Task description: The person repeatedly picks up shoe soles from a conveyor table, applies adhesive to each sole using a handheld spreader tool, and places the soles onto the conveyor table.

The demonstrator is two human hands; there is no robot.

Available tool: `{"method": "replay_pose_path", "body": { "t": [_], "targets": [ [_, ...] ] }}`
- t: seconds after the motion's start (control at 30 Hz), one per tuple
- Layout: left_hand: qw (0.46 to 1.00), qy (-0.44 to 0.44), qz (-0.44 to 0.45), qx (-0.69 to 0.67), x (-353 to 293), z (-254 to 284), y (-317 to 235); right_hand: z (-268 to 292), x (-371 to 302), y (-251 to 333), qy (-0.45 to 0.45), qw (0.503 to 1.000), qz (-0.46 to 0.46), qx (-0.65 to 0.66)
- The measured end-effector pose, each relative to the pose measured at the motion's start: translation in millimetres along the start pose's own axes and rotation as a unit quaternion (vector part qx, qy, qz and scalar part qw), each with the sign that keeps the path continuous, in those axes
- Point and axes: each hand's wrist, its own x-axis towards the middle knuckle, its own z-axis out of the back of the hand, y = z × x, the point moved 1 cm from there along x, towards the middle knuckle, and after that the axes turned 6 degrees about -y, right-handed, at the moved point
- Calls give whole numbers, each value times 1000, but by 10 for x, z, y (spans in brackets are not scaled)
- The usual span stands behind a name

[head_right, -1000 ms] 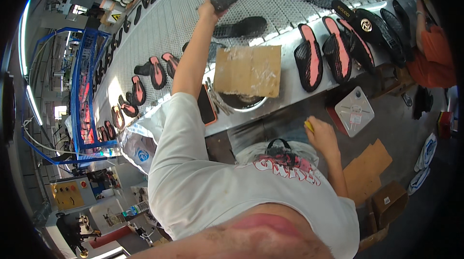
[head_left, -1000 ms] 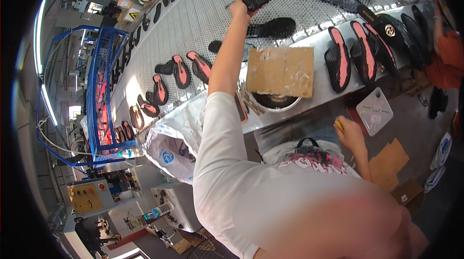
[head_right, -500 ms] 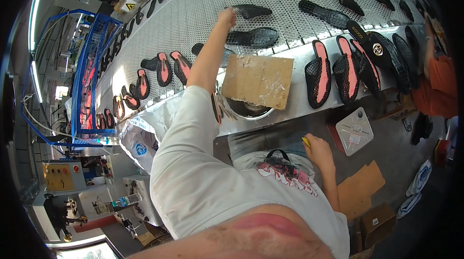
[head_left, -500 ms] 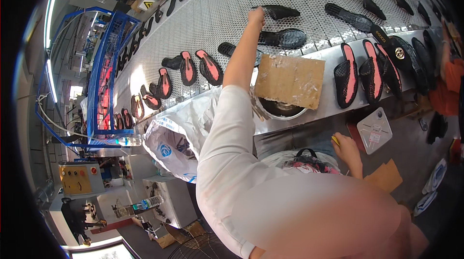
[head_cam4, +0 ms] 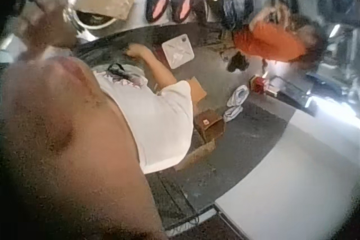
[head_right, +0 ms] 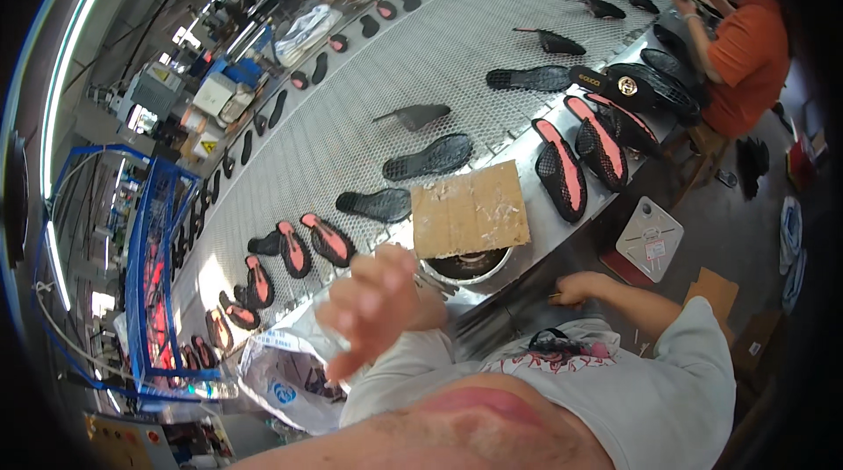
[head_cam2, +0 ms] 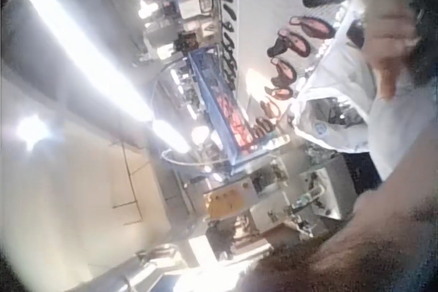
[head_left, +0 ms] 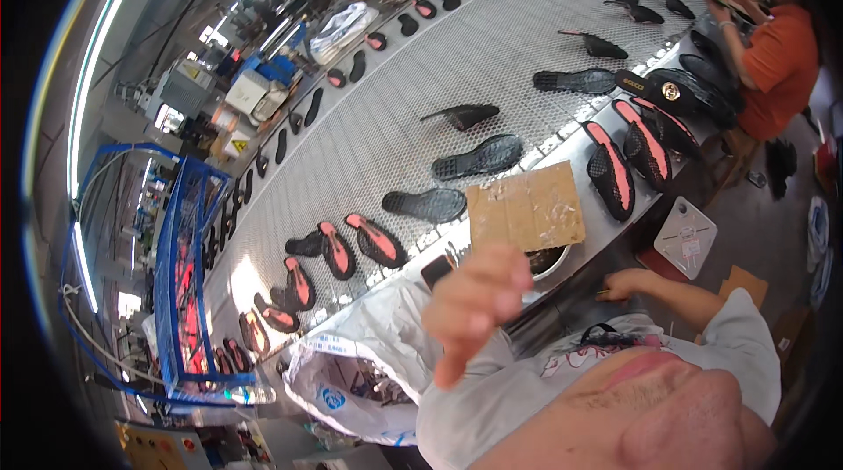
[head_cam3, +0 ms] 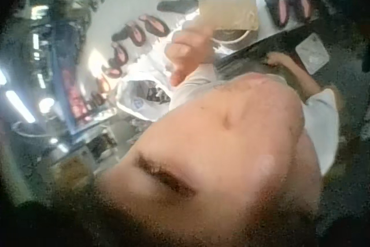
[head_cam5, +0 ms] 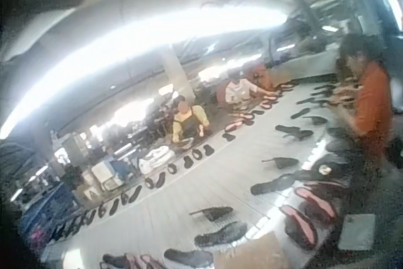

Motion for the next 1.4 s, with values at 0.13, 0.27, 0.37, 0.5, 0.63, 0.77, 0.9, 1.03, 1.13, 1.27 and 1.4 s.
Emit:
{"method": "replay_pose_path", "body": {
  "t": [0.13,0.27,0.37,0.5,0.63,0.77,0.9,1.03,1.13,1.27,1.4],
  "targets": [
    [998,-24,-49,12,-201,-90,-67,-5,143,-20,81,996,-29,15],
    [992,-38,-77,97,-199,-248,-185,-88,382,-222,157,986,-1,62],
    [987,-75,-117,78,-206,-238,-205,-38,421,-202,155,987,-11,43],
    [963,-70,-244,92,-211,-231,-33,25,396,-187,186,982,-41,6],
    [952,-139,-264,74,-337,-341,-102,123,318,-22,191,981,-4,-40],
    [964,-219,-150,29,-305,-425,-391,214,271,159,219,974,17,-62],
    [965,-254,-70,-10,-457,-295,-325,135,446,19,258,960,-64,-90],
    [965,-257,-31,-37,-499,-244,-314,196,501,49,283,949,-69,-118],
    [962,-270,-13,-44,-539,-255,-328,165,638,49,287,950,-53,-109],
    [954,-285,12,-94,-602,-299,-184,214,654,-56,280,953,-48,-107],
    [949,-287,29,-126,-671,-370,-78,229,736,-47,290,947,-66,-122]
  ]
}}
